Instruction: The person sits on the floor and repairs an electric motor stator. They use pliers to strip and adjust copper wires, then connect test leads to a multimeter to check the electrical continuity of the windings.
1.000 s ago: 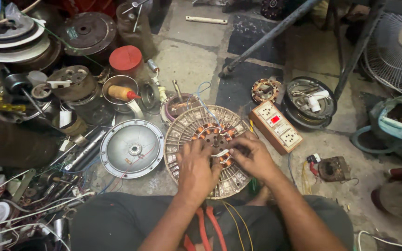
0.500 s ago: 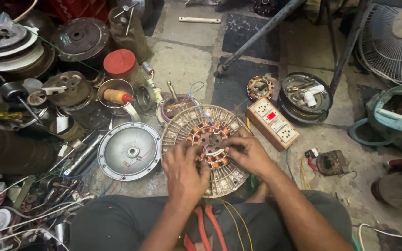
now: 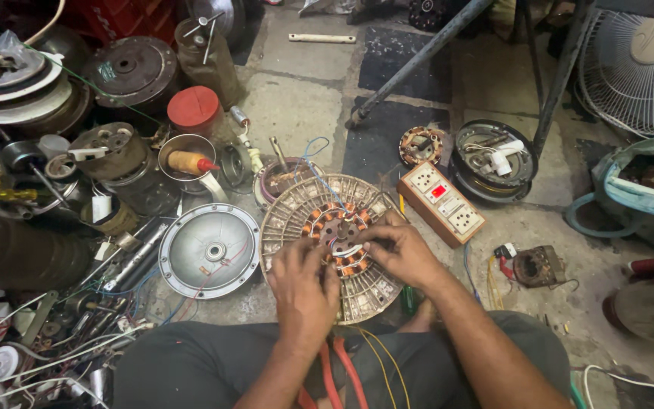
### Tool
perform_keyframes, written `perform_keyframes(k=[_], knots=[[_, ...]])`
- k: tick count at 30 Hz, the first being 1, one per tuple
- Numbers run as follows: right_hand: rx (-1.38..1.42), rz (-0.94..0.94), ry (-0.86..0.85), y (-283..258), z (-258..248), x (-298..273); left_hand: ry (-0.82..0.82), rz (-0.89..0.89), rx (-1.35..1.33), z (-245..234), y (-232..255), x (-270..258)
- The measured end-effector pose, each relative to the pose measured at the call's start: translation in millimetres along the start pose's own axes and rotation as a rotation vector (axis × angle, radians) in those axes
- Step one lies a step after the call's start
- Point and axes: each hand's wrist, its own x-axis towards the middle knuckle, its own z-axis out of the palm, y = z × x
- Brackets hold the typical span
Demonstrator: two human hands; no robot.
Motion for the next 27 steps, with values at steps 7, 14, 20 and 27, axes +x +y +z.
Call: perform_keyframes(k=[7,14,20,27], knots=[[-0.009,0.008,0.012,-0.1,1.2,-3.2,0.049,0.001,0.027,-13.5,-9.6,-2.5],[0.226,0.176,0.072,-8.3,-10.5,-14.3,0.049,0.051,0.025,-42.1,-28.8,-31.9],[-0.031,0.247,0.316,-32.7,-4.1,-47.3,-0.003,0.018,0.041,-59.2,-36.9,-53.2],[-0.383,-0.019,0.216,-54.0,4.4,-47.1,-0.063,0.042,0.002,-58.7,-22.5,-48.0]])
